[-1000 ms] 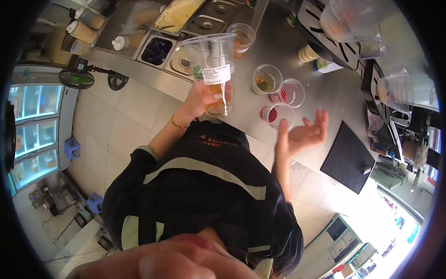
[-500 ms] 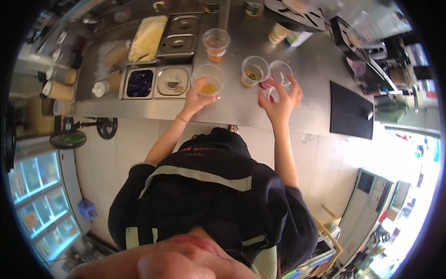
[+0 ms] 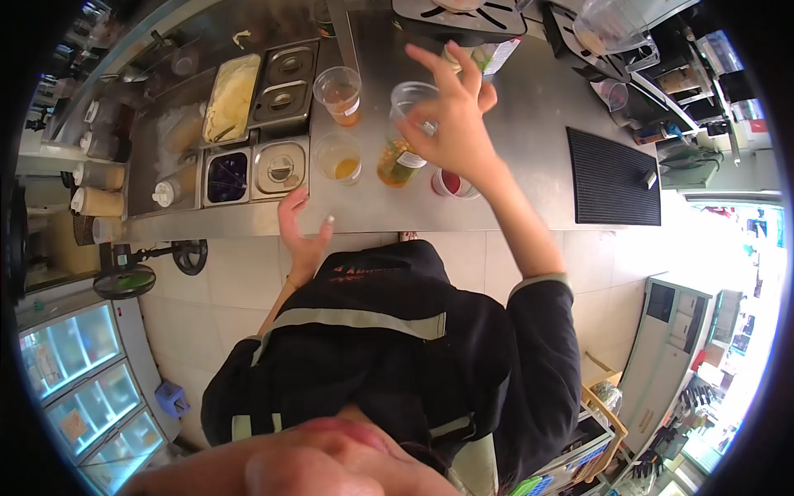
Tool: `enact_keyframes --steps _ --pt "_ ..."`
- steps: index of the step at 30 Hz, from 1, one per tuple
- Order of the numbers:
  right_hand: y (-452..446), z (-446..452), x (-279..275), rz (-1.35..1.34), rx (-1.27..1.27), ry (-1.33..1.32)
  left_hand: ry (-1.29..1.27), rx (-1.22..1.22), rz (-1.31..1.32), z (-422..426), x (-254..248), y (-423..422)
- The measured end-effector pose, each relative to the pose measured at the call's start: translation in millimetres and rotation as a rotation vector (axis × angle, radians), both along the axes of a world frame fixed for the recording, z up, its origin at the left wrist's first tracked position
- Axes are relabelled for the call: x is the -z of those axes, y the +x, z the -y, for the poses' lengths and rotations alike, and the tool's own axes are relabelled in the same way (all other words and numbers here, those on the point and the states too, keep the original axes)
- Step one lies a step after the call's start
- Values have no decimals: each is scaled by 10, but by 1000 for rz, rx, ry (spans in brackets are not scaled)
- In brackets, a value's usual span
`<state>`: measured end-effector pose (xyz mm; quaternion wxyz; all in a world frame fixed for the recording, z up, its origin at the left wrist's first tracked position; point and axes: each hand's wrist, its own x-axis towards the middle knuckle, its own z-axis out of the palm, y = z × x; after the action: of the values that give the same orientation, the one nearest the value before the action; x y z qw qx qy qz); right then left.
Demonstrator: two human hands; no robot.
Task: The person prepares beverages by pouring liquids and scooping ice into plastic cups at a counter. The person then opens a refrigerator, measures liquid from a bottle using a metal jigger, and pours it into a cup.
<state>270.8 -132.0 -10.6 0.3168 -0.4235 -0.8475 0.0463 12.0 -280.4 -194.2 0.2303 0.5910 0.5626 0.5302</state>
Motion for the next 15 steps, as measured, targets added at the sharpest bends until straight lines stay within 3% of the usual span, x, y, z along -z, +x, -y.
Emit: enact_keyframes --steps 2,4,8,15 --pt "-46 -49 -377 -77 -132 11 1 208 79 -126 -687 307" --pt "-93 -118 -669 -153 -293 -12 -2 317 329 -290 -1152 593" --pt "-162 -201 -1124 -165 -518 -62 -93 504 707 -505 -1393 903" --pt "-216 -347 -1125 -197 -568 -22 -166 446 844 -548 -1659 1050"
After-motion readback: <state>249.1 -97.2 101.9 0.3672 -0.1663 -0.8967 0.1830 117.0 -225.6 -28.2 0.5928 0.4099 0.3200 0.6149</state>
